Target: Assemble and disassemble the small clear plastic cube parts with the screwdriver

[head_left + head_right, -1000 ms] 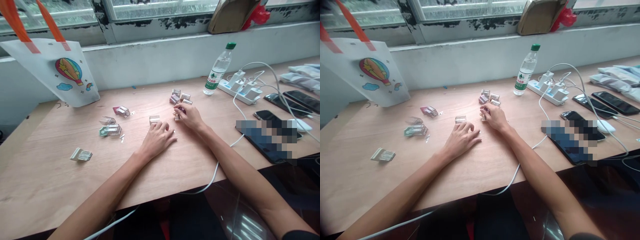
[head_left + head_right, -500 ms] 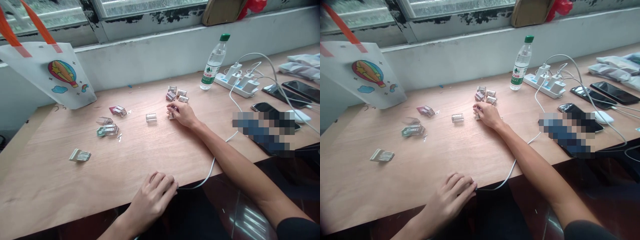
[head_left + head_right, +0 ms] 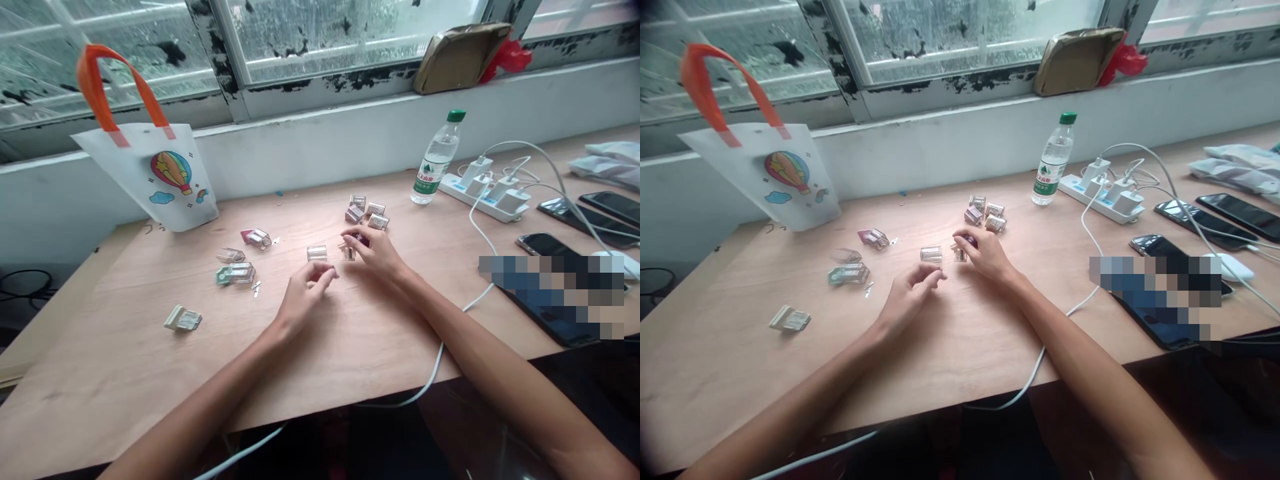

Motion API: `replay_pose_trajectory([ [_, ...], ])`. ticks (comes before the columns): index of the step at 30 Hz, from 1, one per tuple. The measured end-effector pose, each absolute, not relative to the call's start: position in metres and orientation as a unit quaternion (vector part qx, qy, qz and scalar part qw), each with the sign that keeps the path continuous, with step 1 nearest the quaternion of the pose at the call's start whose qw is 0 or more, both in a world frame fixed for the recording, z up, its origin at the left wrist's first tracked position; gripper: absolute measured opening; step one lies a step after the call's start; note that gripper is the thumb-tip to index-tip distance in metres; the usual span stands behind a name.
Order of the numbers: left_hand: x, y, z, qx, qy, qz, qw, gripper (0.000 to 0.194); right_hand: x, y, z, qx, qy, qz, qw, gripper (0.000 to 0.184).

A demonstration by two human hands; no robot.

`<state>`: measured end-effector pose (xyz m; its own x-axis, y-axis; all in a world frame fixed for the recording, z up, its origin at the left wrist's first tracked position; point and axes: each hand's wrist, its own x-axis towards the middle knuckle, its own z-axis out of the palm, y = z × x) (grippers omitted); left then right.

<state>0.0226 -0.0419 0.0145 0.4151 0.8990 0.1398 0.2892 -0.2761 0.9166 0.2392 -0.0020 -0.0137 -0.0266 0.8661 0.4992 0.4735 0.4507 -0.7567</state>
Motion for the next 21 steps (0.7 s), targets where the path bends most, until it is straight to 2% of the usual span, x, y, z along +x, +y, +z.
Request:
replay_pose_trajectory([
  [4,0.032,-0.003,-0.004,0.661,0.388,0.391,0.509,0.026,0.230,-0.008,-0.010,-0.474,-0.681,0.205,0.519,0.027],
  [14,0.027,-0.003,-0.006,0.616,0.387,0.427,0.536,0.020,0.216,-0.017,-0.004,-0.479,-0.684,0.173,0.522,0.024],
  [21,0.028,-0.003,-0.010,0.589,0.366,0.469,0.547,0.025,0.215,-0.018,-0.008,-0.480,-0.682,0.163,0.527,0.019],
])
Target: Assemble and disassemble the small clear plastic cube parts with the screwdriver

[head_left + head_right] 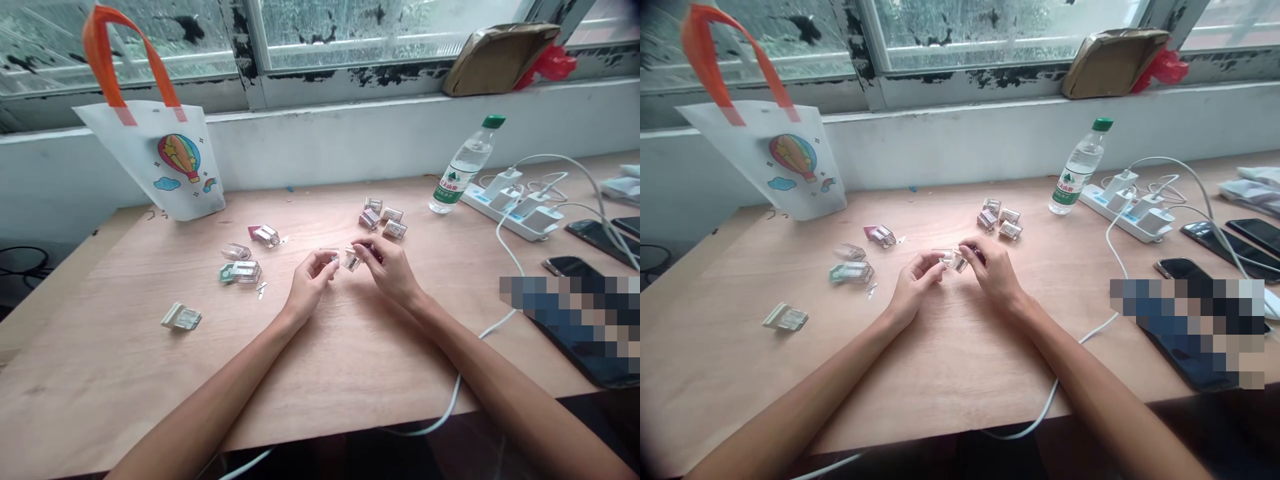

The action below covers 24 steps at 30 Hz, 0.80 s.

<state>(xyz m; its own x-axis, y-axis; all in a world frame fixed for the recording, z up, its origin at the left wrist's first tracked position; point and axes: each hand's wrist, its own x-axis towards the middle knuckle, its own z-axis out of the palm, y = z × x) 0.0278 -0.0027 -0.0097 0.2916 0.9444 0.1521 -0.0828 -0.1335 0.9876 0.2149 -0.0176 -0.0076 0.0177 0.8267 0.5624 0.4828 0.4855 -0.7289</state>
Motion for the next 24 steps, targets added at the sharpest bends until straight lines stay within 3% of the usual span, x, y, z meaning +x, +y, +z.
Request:
replay_pose_trajectory([
  [6,0.028,-0.006,-0.008,0.564,0.370,0.505,0.538,0.019,0.213,-0.019,-0.008,-0.489,-0.682,0.164,0.518,0.020],
  [24,0.031,-0.012,-0.006,0.536,0.376,0.516,0.552,0.026,0.187,-0.035,-0.005,-0.487,-0.641,0.195,0.560,0.022],
])
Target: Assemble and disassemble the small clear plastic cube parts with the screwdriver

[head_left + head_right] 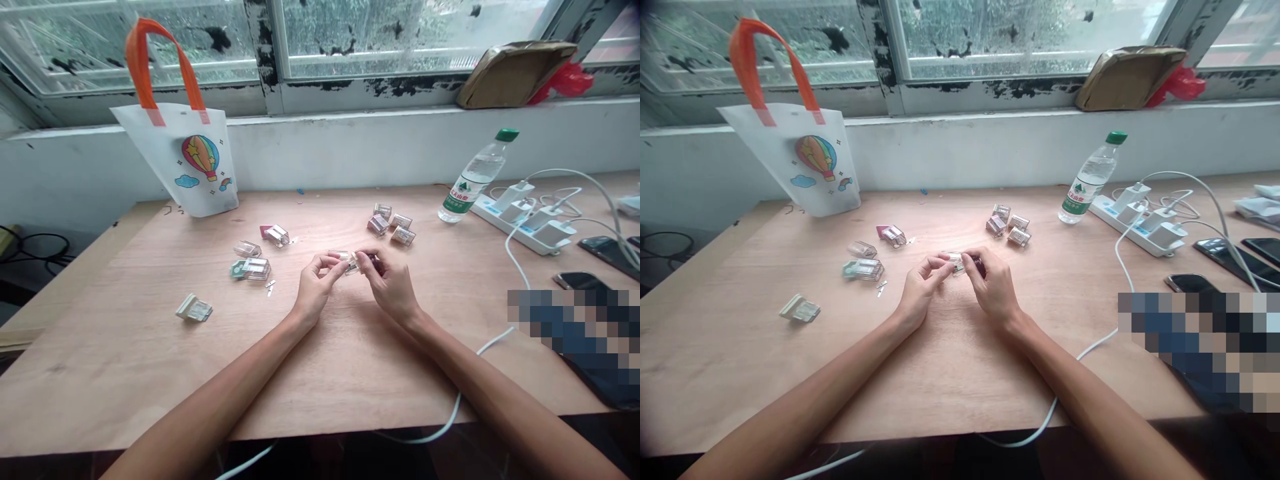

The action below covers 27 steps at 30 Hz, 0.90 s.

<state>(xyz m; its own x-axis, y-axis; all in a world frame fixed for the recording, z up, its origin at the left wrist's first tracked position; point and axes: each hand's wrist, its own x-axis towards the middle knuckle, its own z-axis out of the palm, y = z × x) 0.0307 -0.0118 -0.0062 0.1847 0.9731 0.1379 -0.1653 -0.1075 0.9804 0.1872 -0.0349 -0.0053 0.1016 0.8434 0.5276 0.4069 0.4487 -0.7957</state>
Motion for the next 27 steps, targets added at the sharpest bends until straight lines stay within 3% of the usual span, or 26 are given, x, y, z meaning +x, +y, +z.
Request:
replay_pose_trajectory([
  [10,0.035,-0.014,-0.007,0.532,0.384,0.509,0.557,0.028,0.181,-0.042,-0.007,-0.479,-0.637,0.189,0.574,0.020],
  [16,0.033,-0.013,-0.009,0.540,0.381,0.502,0.558,0.024,0.178,-0.044,-0.006,-0.463,-0.617,0.277,0.573,0.023],
  [24,0.032,-0.008,-0.017,0.568,0.373,0.522,0.516,0.023,0.187,-0.036,-0.008,-0.487,-0.676,0.258,0.489,0.029],
  [27,0.028,-0.001,-0.020,0.572,0.382,0.533,0.493,0.022,0.202,-0.034,-0.002,-0.465,-0.754,0.247,0.393,0.030],
])
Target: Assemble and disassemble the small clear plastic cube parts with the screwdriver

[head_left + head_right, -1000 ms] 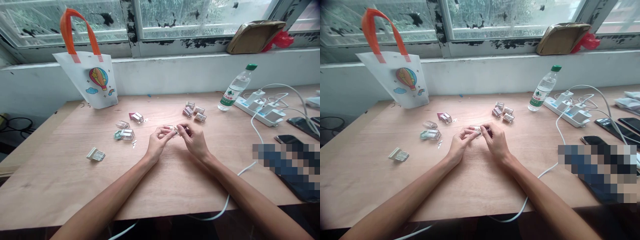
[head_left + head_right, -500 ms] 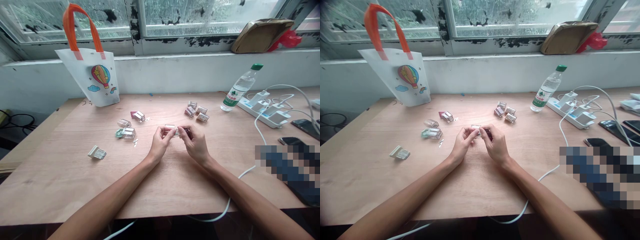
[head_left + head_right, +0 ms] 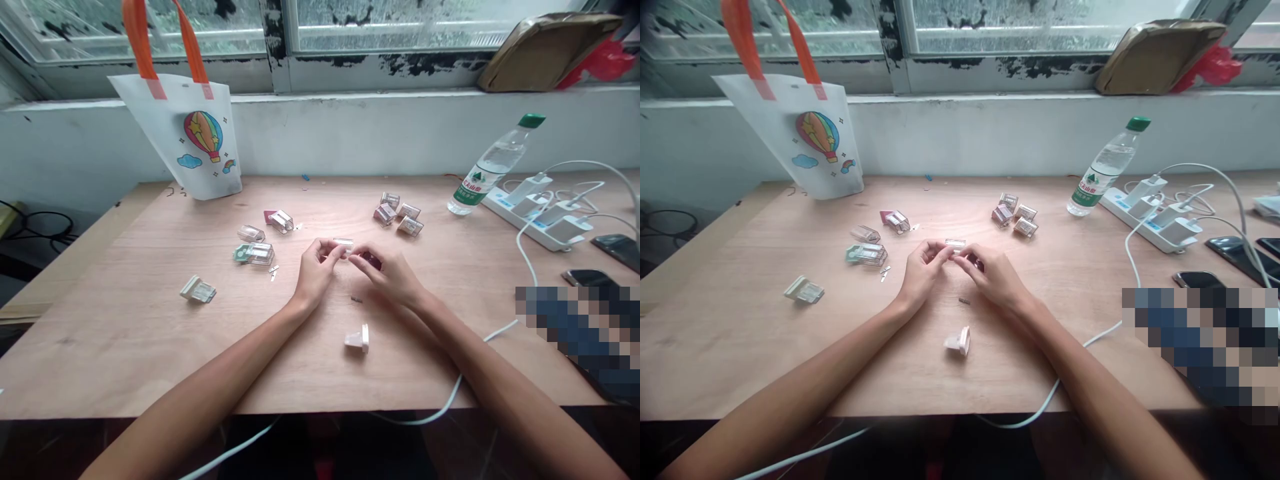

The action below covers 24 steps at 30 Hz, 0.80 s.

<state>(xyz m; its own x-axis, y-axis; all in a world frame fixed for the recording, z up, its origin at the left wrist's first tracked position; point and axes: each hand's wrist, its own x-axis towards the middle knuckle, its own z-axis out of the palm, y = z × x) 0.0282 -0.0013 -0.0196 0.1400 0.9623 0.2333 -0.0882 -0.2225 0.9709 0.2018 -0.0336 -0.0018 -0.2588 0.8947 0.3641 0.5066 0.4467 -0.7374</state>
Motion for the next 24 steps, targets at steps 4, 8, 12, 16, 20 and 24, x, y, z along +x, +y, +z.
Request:
replay_pose_trajectory([
  [4,0.025,0.002,-0.019,0.574,0.386,0.535,0.485,0.019,0.225,-0.031,0.012,-0.415,-0.816,0.334,0.224,0.032],
  [8,0.025,0.000,-0.017,0.584,0.385,0.522,0.488,0.018,0.237,-0.043,0.031,-0.409,-0.810,0.389,0.157,0.037],
  [12,0.025,0.001,-0.018,0.586,0.375,0.523,0.492,0.018,0.231,-0.089,0.043,-0.403,-0.826,0.366,0.145,0.048],
  [16,0.025,0.002,-0.021,0.584,0.379,0.524,0.491,0.018,0.212,-0.145,0.035,-0.402,-0.856,0.295,0.136,0.055],
  [20,0.026,0.000,-0.020,0.590,0.377,0.525,0.485,0.015,0.200,-0.163,0.016,-0.425,-0.875,0.210,0.102,0.036],
  [24,0.025,-0.004,-0.016,0.617,0.380,0.508,0.466,0.009,0.223,-0.134,0.015,-0.443,-0.843,0.276,0.132,0.021],
])
